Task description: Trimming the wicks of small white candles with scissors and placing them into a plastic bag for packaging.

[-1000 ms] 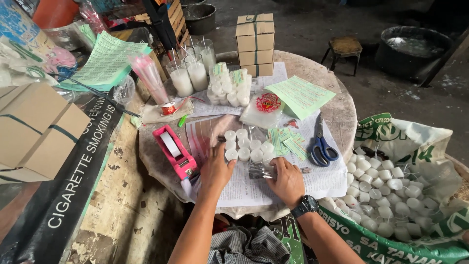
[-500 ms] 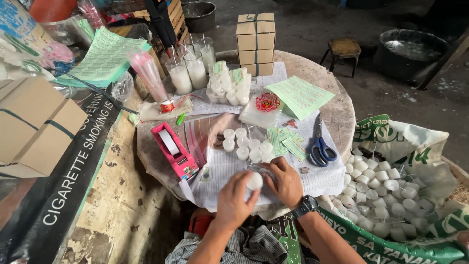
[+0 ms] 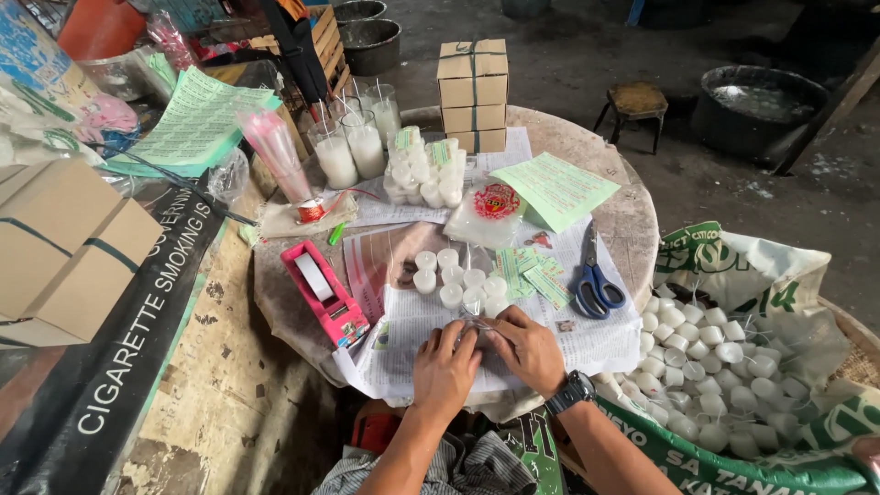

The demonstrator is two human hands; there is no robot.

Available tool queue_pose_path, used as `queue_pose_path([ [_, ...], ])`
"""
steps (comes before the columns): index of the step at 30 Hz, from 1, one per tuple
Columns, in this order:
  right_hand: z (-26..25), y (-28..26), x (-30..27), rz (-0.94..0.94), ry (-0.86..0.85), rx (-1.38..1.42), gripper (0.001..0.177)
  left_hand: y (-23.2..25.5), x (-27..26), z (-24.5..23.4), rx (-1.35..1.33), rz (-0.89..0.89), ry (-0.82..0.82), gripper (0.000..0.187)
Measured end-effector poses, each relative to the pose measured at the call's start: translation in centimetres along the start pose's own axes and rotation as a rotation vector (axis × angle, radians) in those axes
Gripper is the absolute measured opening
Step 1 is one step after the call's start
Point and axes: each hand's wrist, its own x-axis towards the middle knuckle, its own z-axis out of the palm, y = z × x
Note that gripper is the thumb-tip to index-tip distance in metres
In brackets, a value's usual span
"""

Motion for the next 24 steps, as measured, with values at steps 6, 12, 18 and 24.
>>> queue_pose_path([
  [6, -0.2, -0.1, 0.1, 0.029, -0.025, 0.027, 0.039, 0.1, 0.1, -1.5, -0.096, -0.119, 0.072, 0.037],
  [12, -0.3, -0.5, 0.2, 0.024, -0.044, -0.070, 0.031, -0.4, 1.2, -1.3, -0.123, -0.327, -0.157, 0.065],
  [18, 0.4, 0.3, -0.2, -0.027, -0.020, -0.016, 0.015, -1.2, 1.3, 0.0, -0.208, -0.346, -0.206, 0.047],
  [24, -0.5, -0.8, 0.1, -0.044, -0.005, 0.028, 0.010, -2.3, 0.7, 1.8, -0.250, -0.423, -0.286, 0.030],
])
